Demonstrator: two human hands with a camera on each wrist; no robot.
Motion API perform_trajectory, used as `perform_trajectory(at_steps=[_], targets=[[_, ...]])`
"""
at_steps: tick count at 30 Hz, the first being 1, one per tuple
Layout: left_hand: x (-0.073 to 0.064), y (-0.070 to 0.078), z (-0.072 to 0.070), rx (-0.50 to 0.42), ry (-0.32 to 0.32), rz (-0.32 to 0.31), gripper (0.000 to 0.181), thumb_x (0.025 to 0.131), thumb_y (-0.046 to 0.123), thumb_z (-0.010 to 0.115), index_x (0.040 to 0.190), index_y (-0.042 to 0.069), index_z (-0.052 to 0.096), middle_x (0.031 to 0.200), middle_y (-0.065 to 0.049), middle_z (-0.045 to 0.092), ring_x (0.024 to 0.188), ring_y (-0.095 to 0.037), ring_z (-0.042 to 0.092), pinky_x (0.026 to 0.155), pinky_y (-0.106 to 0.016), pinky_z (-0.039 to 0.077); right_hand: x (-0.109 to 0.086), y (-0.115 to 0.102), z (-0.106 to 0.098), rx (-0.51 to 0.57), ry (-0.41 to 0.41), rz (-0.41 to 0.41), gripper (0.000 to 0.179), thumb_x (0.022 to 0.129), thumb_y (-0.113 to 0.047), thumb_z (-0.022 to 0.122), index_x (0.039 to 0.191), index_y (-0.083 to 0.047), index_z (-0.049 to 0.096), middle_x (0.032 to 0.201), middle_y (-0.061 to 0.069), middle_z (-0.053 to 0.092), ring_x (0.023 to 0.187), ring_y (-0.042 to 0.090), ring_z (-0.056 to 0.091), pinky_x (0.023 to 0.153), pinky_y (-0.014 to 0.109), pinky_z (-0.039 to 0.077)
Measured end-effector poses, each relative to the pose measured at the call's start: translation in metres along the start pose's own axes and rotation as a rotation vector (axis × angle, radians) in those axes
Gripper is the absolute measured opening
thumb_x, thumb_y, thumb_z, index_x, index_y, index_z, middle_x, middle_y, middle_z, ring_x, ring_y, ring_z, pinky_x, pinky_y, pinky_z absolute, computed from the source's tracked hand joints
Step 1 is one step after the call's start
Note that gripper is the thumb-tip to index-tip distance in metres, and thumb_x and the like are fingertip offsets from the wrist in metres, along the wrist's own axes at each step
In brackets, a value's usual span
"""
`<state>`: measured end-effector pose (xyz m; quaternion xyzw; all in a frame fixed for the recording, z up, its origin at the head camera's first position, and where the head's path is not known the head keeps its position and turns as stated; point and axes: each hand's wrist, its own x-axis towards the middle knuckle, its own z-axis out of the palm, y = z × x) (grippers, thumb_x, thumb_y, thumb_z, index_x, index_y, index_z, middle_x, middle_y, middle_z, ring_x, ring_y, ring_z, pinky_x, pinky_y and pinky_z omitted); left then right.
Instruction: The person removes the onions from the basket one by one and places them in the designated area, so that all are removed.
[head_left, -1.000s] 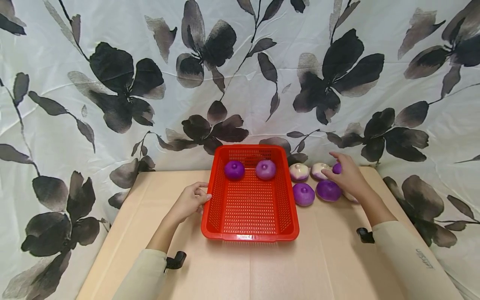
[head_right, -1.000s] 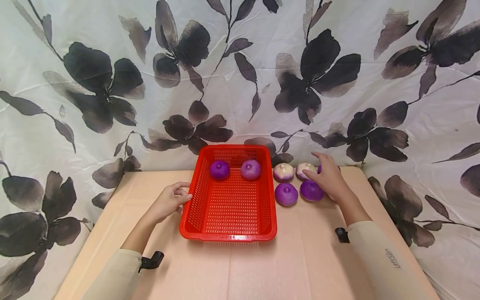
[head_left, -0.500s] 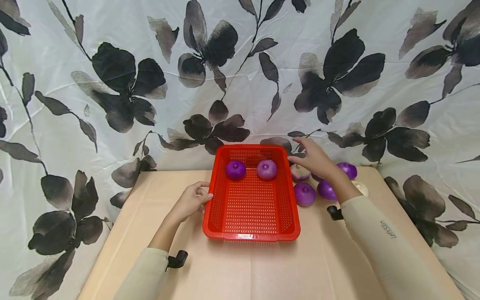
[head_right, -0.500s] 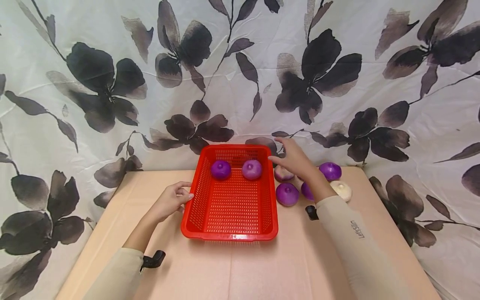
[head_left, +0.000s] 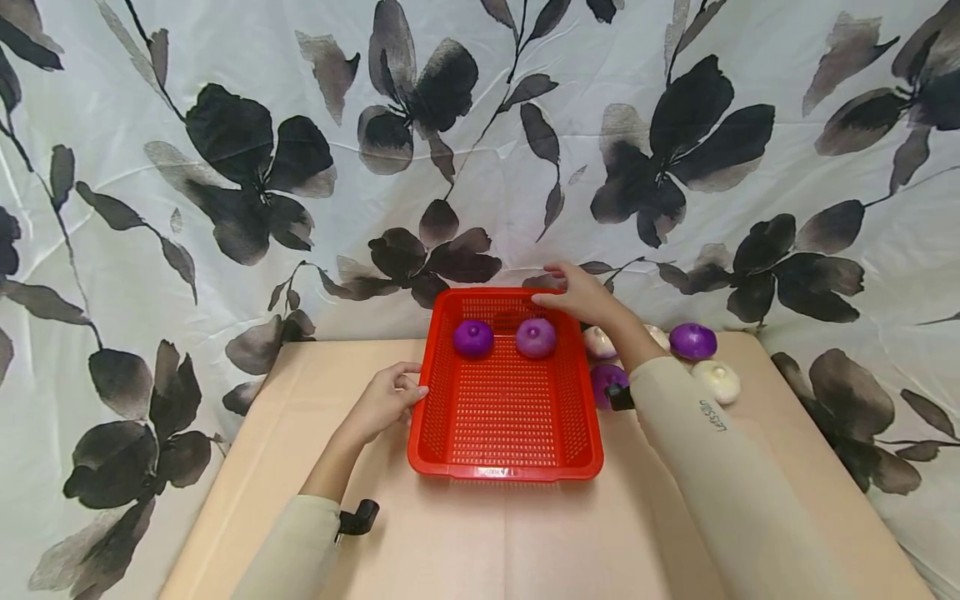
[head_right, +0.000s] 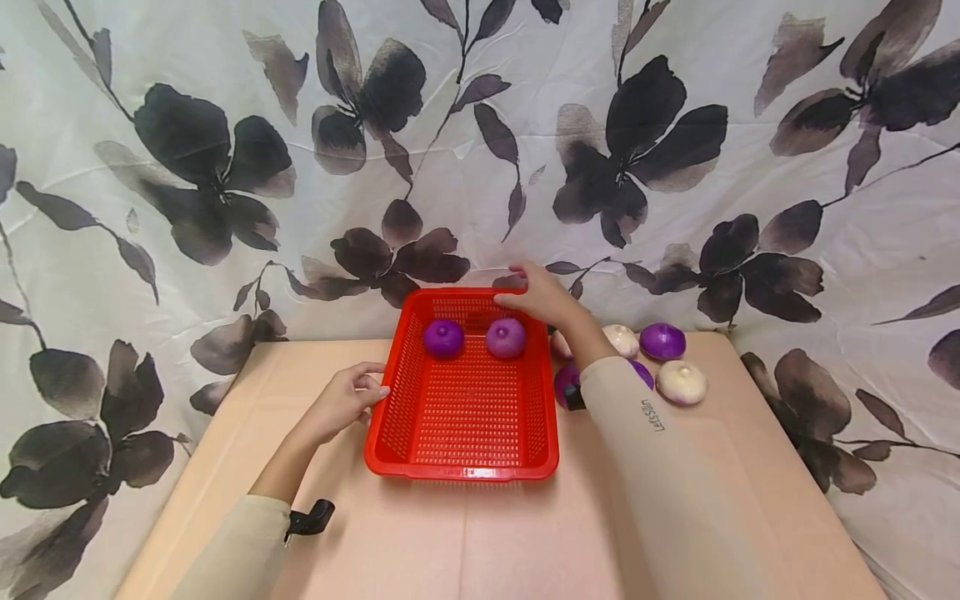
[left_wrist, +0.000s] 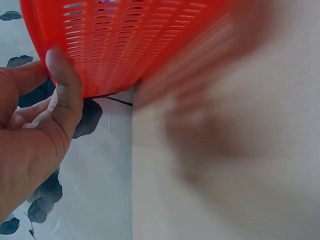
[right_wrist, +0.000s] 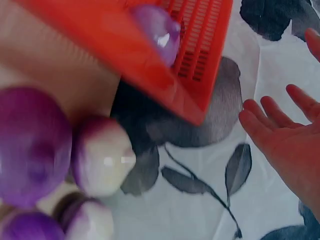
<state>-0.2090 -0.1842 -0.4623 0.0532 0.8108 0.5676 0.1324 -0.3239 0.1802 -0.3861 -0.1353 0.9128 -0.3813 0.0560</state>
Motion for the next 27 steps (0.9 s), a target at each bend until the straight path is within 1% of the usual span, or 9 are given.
perform_trajectory(at_steps=[3, 7, 13, 17, 22, 27], targets=[[0.0, 0.0, 0.0, 0.011, 0.01, 0.001, 0.048, 0.098, 0.002, 0.067, 0.143, -0.005, 0.051, 0.089, -0.012, 0.063, 0.056, -0.016, 0.058, 0.054, -0.04, 0.061, 0.008, -0.003, 0.01, 0.058, 0.007, 0.029, 0.076, 0.095, -0.036, 0.073, 0.154, -0.001, 0.039, 0.155, 0.027, 0.045, 0.144, 0.043, 0.045, 0.12, 0.057, 0.038], [0.002, -0.002, 0.0, 0.017, 0.007, 0.006, 0.048, 0.098, 0.001, 0.067, 0.143, -0.005, 0.051, 0.088, -0.013, 0.062, 0.055, -0.015, 0.057, 0.052, -0.038, 0.061, 0.016, 0.0, 0.028, 0.108, 0.044, 0.09, 0.075, 0.096, -0.036, 0.071, 0.153, 0.001, 0.04, 0.152, 0.027, 0.048, 0.142, 0.042, 0.047, 0.121, 0.055, 0.037], [0.003, -0.002, -0.001, 0.031, 0.008, 0.004, 0.048, 0.098, 0.001, 0.067, 0.142, -0.005, 0.051, 0.088, -0.013, 0.062, 0.055, -0.015, 0.057, 0.053, -0.039, 0.061, 0.02, 0.002, 0.051, 0.124, 0.124, 0.247, 0.076, 0.097, -0.04, 0.068, 0.152, 0.003, 0.038, 0.152, 0.026, 0.048, 0.14, 0.041, 0.048, 0.122, 0.054, 0.036], [0.002, -0.001, -0.001, 0.034, 0.012, 0.003, 0.047, 0.098, 0.001, 0.067, 0.142, -0.005, 0.052, 0.088, -0.012, 0.062, 0.055, -0.015, 0.057, 0.053, -0.039, 0.061, 0.019, 0.003, 0.064, 0.153, 0.163, 0.317, 0.076, 0.096, -0.042, 0.067, 0.151, 0.003, 0.039, 0.151, 0.026, 0.049, 0.14, 0.041, 0.048, 0.122, 0.05, 0.036], [0.002, -0.001, -0.001, 0.025, 0.004, 0.004, 0.048, 0.098, 0.001, 0.067, 0.142, -0.005, 0.051, 0.087, -0.012, 0.062, 0.054, -0.015, 0.057, 0.051, -0.036, 0.06, 0.016, 0.004, 0.079, 0.207, 0.218, 0.361, 0.075, 0.095, -0.038, 0.07, 0.15, 0.003, 0.042, 0.151, 0.024, 0.049, 0.141, 0.04, 0.047, 0.123, 0.047, 0.035], [0.003, -0.002, -0.001, 0.019, 0.001, 0.006, 0.049, 0.098, 0.002, 0.067, 0.143, -0.005, 0.05, 0.087, -0.012, 0.062, 0.055, -0.015, 0.057, 0.051, -0.035, 0.06, 0.013, 0.008, 0.092, 0.274, 0.252, 0.38, 0.071, 0.095, -0.031, 0.073, 0.149, 0.004, 0.042, 0.151, 0.023, 0.05, 0.141, 0.038, 0.047, 0.124, 0.046, 0.034]])
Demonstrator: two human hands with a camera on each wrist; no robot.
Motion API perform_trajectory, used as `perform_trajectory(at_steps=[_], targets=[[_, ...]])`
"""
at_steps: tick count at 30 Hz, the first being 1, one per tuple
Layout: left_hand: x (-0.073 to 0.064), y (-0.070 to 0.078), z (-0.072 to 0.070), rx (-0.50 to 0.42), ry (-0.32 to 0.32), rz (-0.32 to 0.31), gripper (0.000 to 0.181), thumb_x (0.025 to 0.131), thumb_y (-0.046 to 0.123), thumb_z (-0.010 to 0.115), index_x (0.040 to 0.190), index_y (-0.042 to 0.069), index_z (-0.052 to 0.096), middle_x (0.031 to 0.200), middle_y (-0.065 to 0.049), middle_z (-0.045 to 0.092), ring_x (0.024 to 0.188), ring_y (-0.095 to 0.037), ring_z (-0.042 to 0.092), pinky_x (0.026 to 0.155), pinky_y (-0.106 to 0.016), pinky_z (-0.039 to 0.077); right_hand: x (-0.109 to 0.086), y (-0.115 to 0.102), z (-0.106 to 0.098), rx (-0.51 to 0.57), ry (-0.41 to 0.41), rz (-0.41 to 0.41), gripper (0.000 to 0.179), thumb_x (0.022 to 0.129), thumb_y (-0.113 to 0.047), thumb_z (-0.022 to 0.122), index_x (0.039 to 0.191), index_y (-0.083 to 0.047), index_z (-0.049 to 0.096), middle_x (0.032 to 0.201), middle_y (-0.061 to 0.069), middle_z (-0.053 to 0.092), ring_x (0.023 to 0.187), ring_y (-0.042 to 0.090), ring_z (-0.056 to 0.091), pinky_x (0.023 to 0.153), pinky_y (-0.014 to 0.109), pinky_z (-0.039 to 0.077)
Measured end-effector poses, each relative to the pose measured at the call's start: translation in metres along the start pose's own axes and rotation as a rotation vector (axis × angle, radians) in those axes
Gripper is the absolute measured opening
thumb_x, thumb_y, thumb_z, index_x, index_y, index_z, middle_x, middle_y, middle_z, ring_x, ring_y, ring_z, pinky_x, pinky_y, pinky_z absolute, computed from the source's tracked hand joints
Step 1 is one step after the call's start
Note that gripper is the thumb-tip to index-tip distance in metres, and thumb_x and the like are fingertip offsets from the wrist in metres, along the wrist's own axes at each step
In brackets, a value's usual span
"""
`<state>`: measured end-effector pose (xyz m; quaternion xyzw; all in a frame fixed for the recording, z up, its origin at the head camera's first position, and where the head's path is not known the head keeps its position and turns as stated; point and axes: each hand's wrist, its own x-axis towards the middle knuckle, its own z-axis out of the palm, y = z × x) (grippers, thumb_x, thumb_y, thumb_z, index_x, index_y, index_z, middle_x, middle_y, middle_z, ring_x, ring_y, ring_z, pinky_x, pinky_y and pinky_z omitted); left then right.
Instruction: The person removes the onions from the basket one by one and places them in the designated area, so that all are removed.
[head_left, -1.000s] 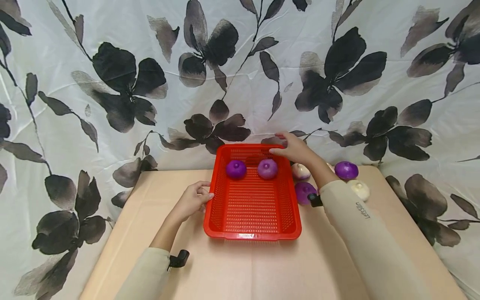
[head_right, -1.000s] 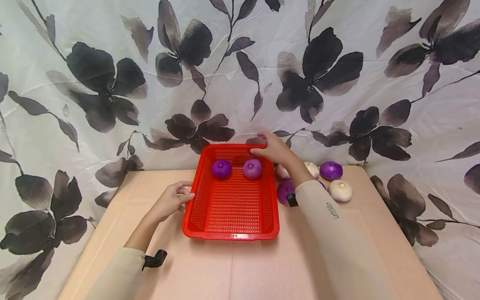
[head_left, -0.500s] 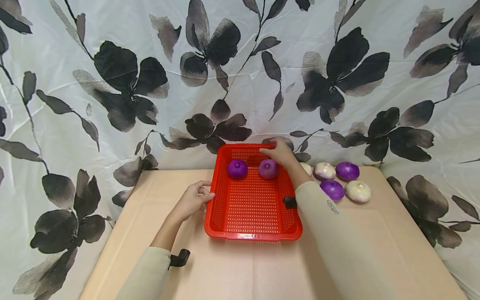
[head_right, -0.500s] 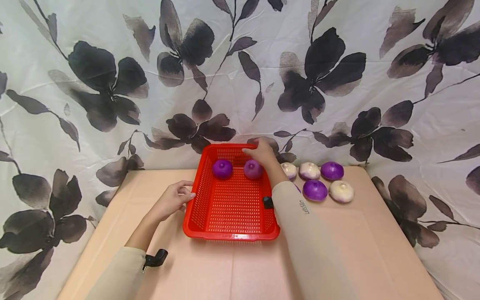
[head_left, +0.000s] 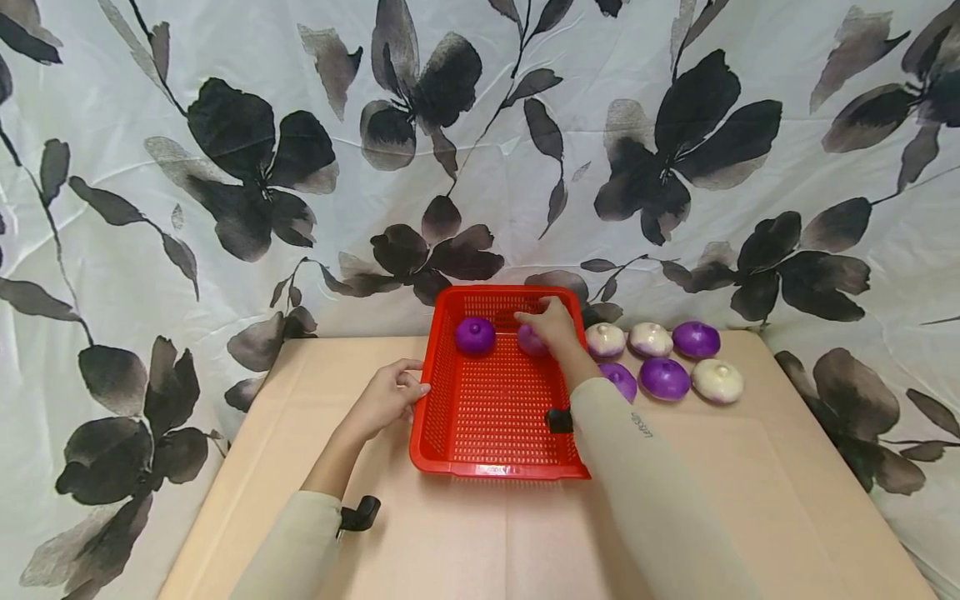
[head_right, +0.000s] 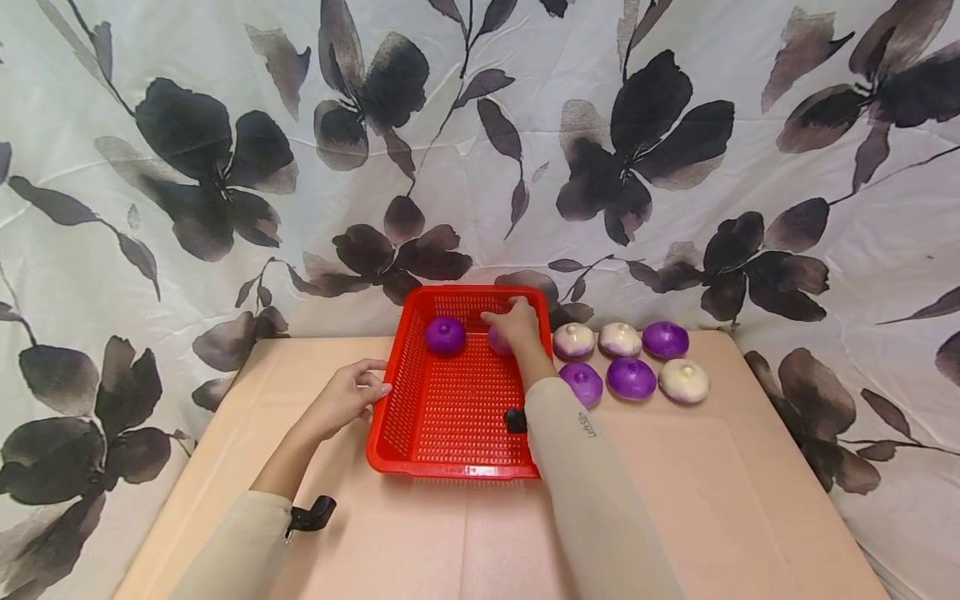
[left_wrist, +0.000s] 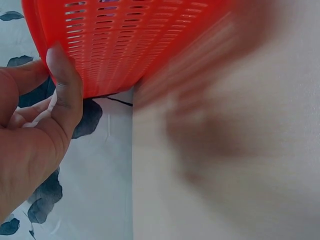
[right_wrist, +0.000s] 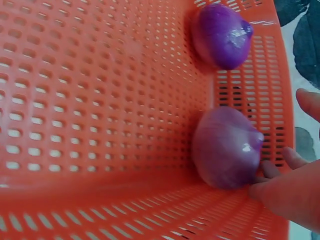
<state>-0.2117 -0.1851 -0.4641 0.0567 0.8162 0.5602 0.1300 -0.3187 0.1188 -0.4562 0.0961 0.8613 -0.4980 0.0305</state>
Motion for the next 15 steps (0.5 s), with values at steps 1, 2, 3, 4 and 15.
perform_trajectory(at_steps=[1, 2, 3, 4, 15], targets=[[0.0, 0.0, 0.0, 0.002, 0.0, 0.001, 0.049, 0.098, 0.002, 0.067, 0.143, -0.005, 0.05, 0.087, -0.012, 0.062, 0.055, -0.015, 0.057, 0.051, -0.035, 0.06, 0.0, 0.001, 0.002, 0.009, 0.002, 0.003, 0.071, 0.095, -0.029, 0.074, 0.149, 0.004, 0.042, 0.151, 0.023, 0.05, 0.141, 0.038, 0.047, 0.124, 0.046, 0.034], [0.0, 0.0, 0.0, 0.003, 0.001, 0.001, 0.049, 0.098, 0.002, 0.067, 0.143, -0.005, 0.05, 0.087, -0.012, 0.062, 0.055, -0.015, 0.057, 0.051, -0.035, 0.06, 0.0, 0.002, 0.003, 0.011, 0.006, 0.003, 0.07, 0.094, -0.028, 0.074, 0.149, 0.003, 0.043, 0.151, 0.023, 0.05, 0.141, 0.038, 0.047, 0.124, 0.046, 0.034], [0.0, 0.0, 0.0, 0.003, 0.002, 0.001, 0.049, 0.098, 0.002, 0.067, 0.143, -0.005, 0.05, 0.087, -0.012, 0.062, 0.055, -0.015, 0.057, 0.051, -0.035, 0.06, -0.001, 0.002, 0.004, 0.008, 0.01, 0.002, 0.07, 0.094, -0.026, 0.075, 0.149, 0.003, 0.043, 0.15, 0.023, 0.051, 0.141, 0.037, 0.048, 0.124, 0.045, 0.034], [0.0, 0.001, 0.0, 0.003, 0.003, 0.0, 0.049, 0.098, 0.002, 0.067, 0.143, -0.005, 0.05, 0.087, -0.012, 0.062, 0.055, -0.015, 0.057, 0.051, -0.036, 0.06, -0.001, 0.003, 0.005, -0.001, 0.013, 0.001, 0.07, 0.094, -0.025, 0.075, 0.149, 0.003, 0.044, 0.15, 0.023, 0.051, 0.14, 0.038, 0.048, 0.124, 0.046, 0.035], [-0.001, 0.0, 0.001, -0.008, 0.001, -0.003, 0.049, 0.098, 0.001, 0.067, 0.143, -0.005, 0.05, 0.088, -0.013, 0.063, 0.054, -0.015, 0.057, 0.051, -0.038, 0.06, -0.005, 0.019, 0.015, -0.063, -0.086, 0.076, 0.074, 0.087, -0.017, 0.073, 0.154, -0.005, 0.043, 0.15, 0.021, 0.052, 0.134, 0.037, 0.051, 0.12, 0.051, 0.04]])
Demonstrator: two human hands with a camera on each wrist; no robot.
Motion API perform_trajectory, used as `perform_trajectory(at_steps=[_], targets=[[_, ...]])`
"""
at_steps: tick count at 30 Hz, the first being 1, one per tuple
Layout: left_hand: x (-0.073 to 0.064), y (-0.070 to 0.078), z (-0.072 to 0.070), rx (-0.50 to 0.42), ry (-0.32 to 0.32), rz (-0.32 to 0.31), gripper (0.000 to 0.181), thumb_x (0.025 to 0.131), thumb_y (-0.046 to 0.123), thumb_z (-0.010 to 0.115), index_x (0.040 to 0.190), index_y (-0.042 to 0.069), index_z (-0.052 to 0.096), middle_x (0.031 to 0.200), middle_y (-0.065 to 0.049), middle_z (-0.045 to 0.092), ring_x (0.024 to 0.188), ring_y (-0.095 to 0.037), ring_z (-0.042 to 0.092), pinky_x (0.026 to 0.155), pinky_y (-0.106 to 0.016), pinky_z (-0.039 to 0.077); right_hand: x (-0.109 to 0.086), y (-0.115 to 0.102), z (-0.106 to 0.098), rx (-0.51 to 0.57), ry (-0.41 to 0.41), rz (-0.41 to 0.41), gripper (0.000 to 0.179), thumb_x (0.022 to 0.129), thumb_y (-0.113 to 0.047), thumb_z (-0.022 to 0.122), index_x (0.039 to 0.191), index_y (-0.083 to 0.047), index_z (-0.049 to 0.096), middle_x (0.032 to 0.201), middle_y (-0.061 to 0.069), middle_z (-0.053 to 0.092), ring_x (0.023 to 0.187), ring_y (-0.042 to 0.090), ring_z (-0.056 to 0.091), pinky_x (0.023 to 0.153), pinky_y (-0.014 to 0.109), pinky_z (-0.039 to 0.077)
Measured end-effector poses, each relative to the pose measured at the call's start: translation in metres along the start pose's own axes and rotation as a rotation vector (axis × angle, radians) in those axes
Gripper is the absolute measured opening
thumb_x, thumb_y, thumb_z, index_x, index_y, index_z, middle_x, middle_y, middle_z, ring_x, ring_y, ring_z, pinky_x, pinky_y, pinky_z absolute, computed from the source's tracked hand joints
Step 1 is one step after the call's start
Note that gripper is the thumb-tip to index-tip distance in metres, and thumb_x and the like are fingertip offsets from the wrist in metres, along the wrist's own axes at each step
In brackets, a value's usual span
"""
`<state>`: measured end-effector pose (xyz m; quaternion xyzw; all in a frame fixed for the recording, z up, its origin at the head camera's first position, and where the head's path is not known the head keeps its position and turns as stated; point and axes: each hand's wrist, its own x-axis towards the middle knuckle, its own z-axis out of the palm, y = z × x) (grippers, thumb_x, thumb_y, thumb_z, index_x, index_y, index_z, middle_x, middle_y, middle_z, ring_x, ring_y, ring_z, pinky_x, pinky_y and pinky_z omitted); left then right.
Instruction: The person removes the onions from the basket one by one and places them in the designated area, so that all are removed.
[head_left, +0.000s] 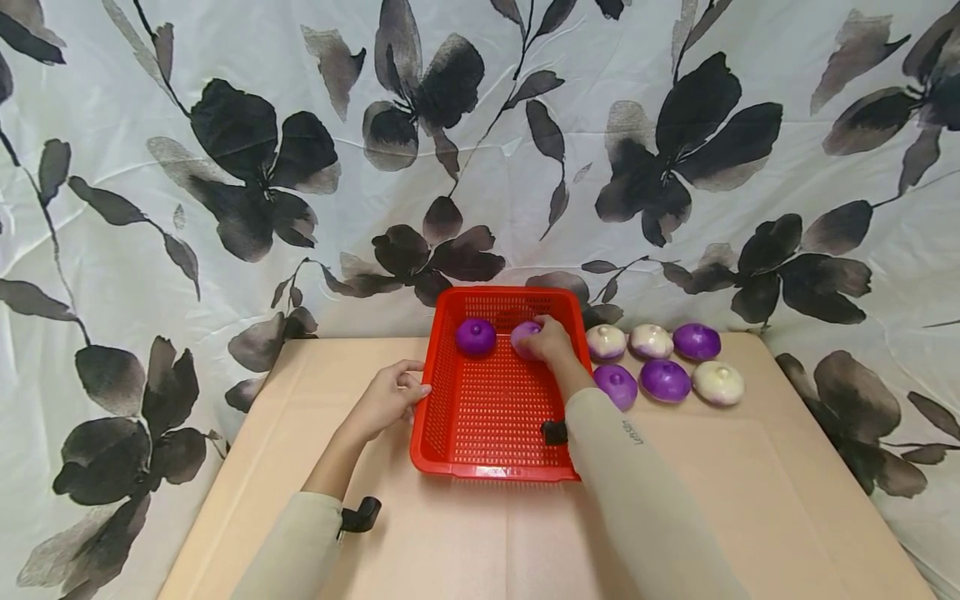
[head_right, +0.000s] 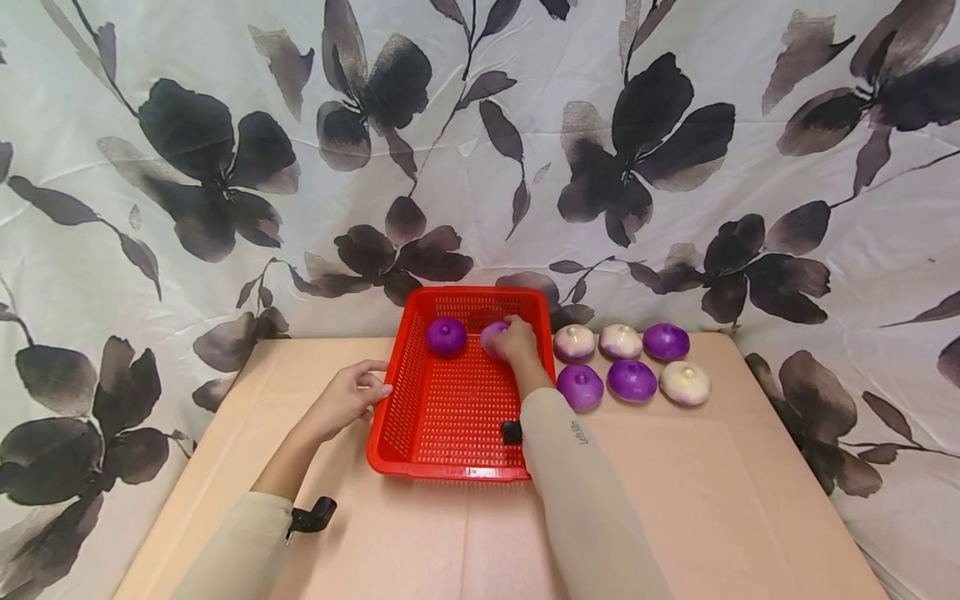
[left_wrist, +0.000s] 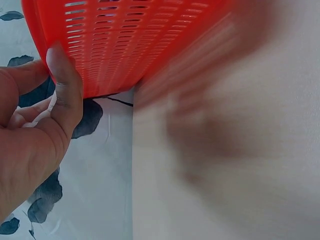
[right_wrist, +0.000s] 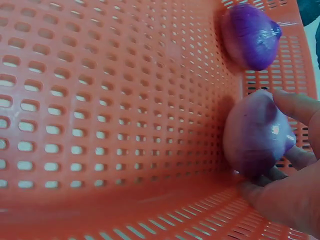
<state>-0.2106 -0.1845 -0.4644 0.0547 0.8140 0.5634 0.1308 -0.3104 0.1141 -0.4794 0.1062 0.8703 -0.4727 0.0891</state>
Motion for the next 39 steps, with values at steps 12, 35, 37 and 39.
perform_trajectory(at_steps=[12, 35, 37, 39], targets=[[-0.004, 0.009, 0.003, 0.009, 0.001, -0.002, 0.048, 0.098, -0.004, 0.063, 0.143, -0.011, 0.048, 0.085, -0.013, 0.062, 0.054, -0.019, 0.057, 0.047, -0.025, 0.054, 0.003, 0.004, 0.012, 0.037, -0.017, 0.023, 0.078, 0.086, -0.013, 0.077, 0.155, -0.01, 0.04, 0.152, 0.023, 0.048, 0.136, 0.043, 0.049, 0.119, 0.057, 0.04], [0.0, 0.002, 0.001, 0.011, 0.005, -0.002, 0.048, 0.098, 0.002, 0.067, 0.143, -0.004, 0.051, 0.087, -0.013, 0.063, 0.054, -0.015, 0.057, 0.051, -0.038, 0.06, -0.001, -0.018, -0.034, -0.024, -0.109, -0.143, 0.074, 0.087, -0.02, 0.076, 0.151, -0.005, 0.044, 0.148, 0.024, 0.05, 0.134, 0.043, 0.05, 0.115, 0.055, 0.045], [0.0, 0.002, 0.001, 0.016, 0.005, -0.002, 0.047, 0.098, 0.002, 0.067, 0.143, -0.004, 0.051, 0.087, -0.013, 0.063, 0.054, -0.016, 0.057, 0.052, -0.039, 0.061, -0.006, -0.025, -0.04, -0.046, -0.129, -0.17, 0.073, 0.087, -0.022, 0.075, 0.15, -0.006, 0.044, 0.147, 0.024, 0.051, 0.131, 0.042, 0.05, 0.112, 0.054, 0.047], [0.0, 0.002, 0.001, 0.02, 0.004, -0.001, 0.047, 0.098, 0.002, 0.067, 0.142, -0.004, 0.051, 0.087, -0.013, 0.063, 0.054, -0.016, 0.058, 0.052, -0.039, 0.061, -0.011, -0.032, -0.048, -0.068, -0.146, -0.194, 0.072, 0.087, -0.023, 0.075, 0.151, -0.007, 0.044, 0.146, 0.023, 0.051, 0.13, 0.041, 0.051, 0.11, 0.053, 0.049]])
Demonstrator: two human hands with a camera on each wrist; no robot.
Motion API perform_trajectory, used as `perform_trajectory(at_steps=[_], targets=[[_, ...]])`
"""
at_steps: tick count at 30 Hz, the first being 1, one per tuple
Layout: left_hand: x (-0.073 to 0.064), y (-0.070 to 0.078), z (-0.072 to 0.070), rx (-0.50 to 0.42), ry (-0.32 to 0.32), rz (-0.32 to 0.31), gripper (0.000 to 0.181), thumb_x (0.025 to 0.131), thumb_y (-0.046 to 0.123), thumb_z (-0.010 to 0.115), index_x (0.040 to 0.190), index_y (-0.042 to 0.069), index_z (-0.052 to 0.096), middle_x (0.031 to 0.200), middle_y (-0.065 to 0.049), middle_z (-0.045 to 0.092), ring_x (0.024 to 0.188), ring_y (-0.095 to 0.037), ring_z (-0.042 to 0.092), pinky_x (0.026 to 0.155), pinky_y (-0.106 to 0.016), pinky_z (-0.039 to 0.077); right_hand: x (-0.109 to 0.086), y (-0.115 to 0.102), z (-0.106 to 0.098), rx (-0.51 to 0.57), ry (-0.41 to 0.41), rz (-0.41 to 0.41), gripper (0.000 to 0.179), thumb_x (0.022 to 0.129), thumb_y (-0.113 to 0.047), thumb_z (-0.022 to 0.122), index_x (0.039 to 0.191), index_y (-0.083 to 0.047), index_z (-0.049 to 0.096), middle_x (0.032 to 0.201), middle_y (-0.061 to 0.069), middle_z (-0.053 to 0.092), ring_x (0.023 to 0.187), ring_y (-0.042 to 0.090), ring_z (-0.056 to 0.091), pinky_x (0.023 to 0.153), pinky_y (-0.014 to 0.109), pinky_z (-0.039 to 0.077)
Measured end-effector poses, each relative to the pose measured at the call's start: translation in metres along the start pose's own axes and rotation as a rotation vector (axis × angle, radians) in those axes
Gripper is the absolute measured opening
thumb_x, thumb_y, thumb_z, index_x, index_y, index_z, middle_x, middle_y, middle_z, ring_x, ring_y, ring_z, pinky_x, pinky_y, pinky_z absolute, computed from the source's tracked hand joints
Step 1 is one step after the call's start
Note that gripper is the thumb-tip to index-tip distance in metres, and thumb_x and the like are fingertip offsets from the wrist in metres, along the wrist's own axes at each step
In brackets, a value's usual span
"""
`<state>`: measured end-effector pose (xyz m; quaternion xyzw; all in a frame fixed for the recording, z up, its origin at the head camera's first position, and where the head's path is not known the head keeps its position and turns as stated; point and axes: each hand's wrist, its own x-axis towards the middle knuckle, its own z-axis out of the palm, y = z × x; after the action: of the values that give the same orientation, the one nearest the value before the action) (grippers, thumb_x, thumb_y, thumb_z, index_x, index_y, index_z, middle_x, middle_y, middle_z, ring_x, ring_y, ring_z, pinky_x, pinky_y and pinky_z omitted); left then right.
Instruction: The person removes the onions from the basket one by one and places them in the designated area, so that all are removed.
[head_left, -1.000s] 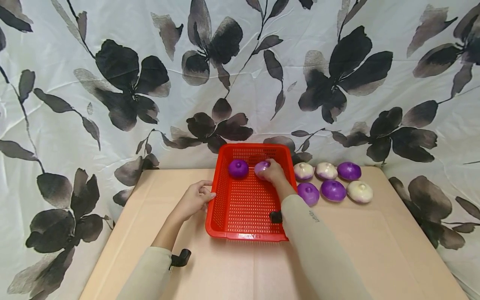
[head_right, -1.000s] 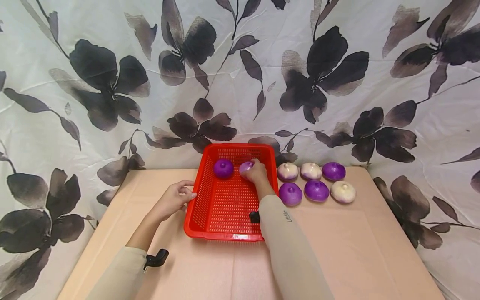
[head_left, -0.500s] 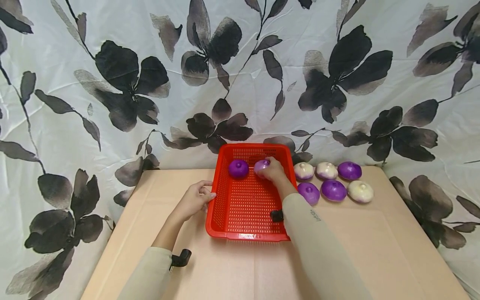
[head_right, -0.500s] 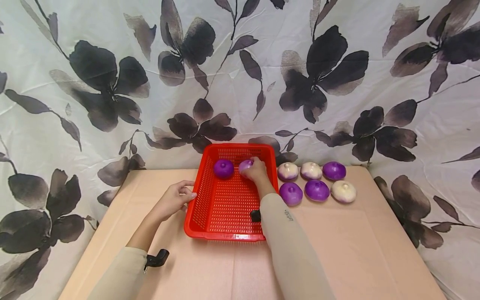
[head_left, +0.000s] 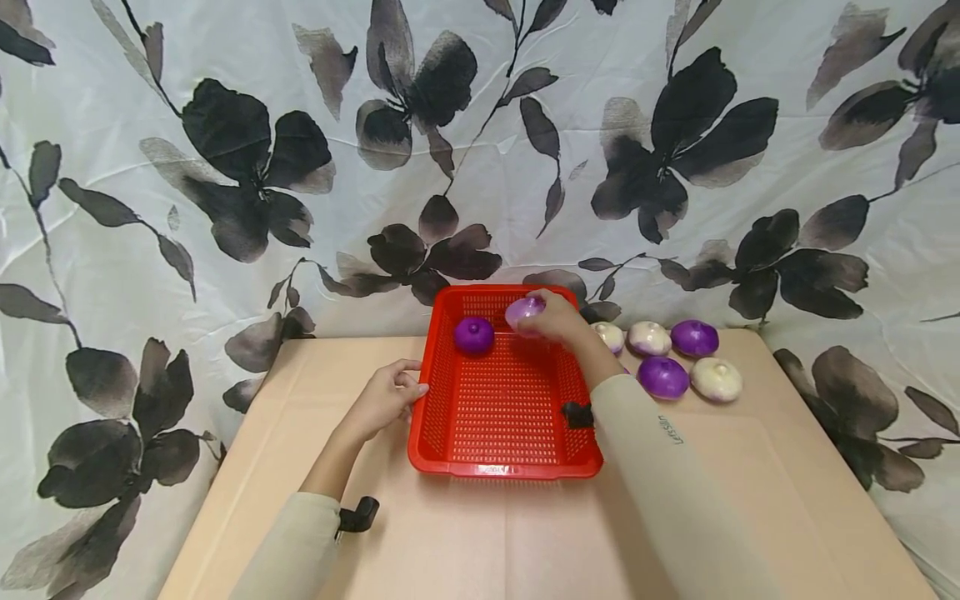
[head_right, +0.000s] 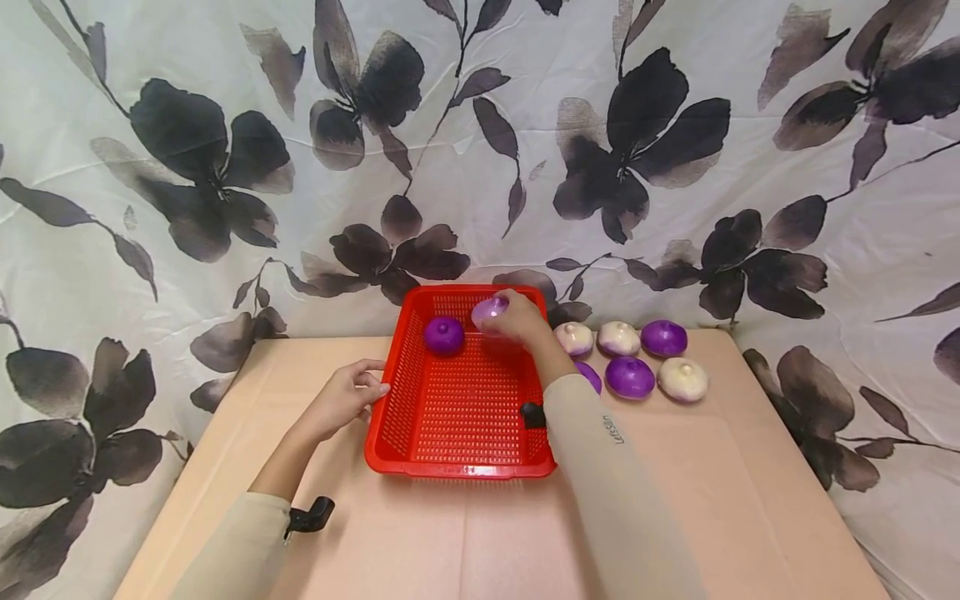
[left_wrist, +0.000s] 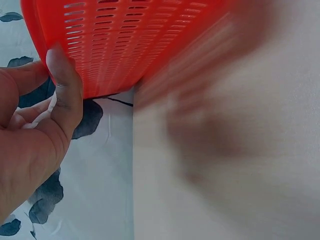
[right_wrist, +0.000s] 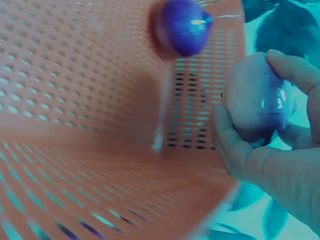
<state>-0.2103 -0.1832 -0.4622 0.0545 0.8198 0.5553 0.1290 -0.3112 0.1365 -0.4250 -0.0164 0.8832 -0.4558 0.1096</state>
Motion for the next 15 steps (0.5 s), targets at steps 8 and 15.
perform_trajectory(at_steps=[8, 15], targets=[[-0.001, 0.0, 0.001, -0.001, -0.005, 0.011, 0.05, 0.099, 0.002, 0.066, 0.145, -0.006, 0.048, 0.088, -0.012, 0.064, 0.055, -0.017, 0.058, 0.048, -0.033, 0.058, -0.023, -0.026, -0.032, -0.026, -0.031, -0.177, 0.073, 0.084, -0.022, 0.081, 0.149, -0.012, 0.049, 0.144, 0.02, 0.053, 0.126, 0.039, 0.054, 0.112, 0.054, 0.048], [0.001, 0.0, -0.001, -0.003, -0.011, 0.006, 0.05, 0.099, 0.003, 0.066, 0.145, -0.006, 0.048, 0.089, -0.013, 0.063, 0.058, -0.021, 0.06, 0.051, -0.038, 0.06, -0.051, -0.03, -0.054, -0.075, -0.033, -0.294, 0.073, 0.084, -0.026, 0.083, 0.149, -0.016, 0.051, 0.15, 0.013, 0.052, 0.129, 0.035, 0.054, 0.112, 0.056, 0.047]])
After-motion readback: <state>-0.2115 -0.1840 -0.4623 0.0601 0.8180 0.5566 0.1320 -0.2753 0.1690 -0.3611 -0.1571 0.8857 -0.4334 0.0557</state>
